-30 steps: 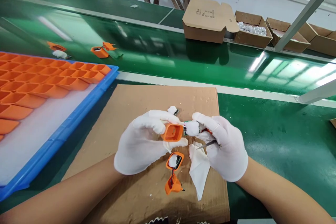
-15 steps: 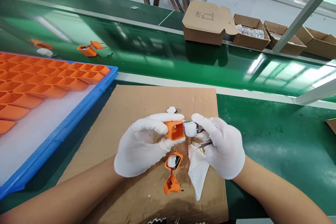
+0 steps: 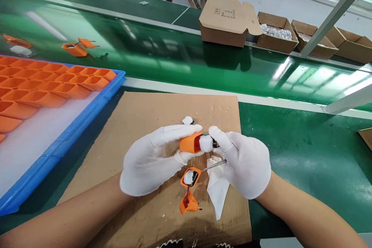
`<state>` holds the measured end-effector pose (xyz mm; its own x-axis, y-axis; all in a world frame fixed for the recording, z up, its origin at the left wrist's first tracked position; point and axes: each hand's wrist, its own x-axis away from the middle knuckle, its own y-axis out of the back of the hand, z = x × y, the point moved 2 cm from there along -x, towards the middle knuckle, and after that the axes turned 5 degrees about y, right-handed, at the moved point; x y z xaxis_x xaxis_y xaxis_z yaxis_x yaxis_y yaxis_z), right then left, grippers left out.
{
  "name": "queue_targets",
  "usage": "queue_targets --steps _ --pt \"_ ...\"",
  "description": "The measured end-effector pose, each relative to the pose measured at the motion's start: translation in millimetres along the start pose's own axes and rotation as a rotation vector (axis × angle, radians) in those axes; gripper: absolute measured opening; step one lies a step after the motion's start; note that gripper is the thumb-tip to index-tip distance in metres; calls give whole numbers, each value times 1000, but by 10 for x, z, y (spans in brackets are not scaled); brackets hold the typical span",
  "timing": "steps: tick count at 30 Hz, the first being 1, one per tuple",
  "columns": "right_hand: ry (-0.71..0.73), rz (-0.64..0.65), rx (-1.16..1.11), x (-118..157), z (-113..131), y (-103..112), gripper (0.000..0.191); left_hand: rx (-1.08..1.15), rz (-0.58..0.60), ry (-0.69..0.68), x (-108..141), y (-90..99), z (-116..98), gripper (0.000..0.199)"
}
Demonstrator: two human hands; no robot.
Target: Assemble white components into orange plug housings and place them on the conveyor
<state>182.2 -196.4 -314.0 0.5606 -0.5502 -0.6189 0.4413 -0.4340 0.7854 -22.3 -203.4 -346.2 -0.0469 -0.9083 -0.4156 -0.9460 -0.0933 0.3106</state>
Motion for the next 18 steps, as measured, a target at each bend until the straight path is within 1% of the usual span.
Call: queue_targets --steps 8,12,15,18 --pt "10 60 92 -54 72 40 47 -62 10 5 18 -24 29 42" --pt "3 94 121 -43 117 68 44 -65 34 -3 41 -37 29 44" --pt "-31 130 141 -29 137 79 42 -89 27 -7 57 -43 15 44" --pt "-50 135 109 -39 117 90 39 -170 26 -72 38 -46 -19 44"
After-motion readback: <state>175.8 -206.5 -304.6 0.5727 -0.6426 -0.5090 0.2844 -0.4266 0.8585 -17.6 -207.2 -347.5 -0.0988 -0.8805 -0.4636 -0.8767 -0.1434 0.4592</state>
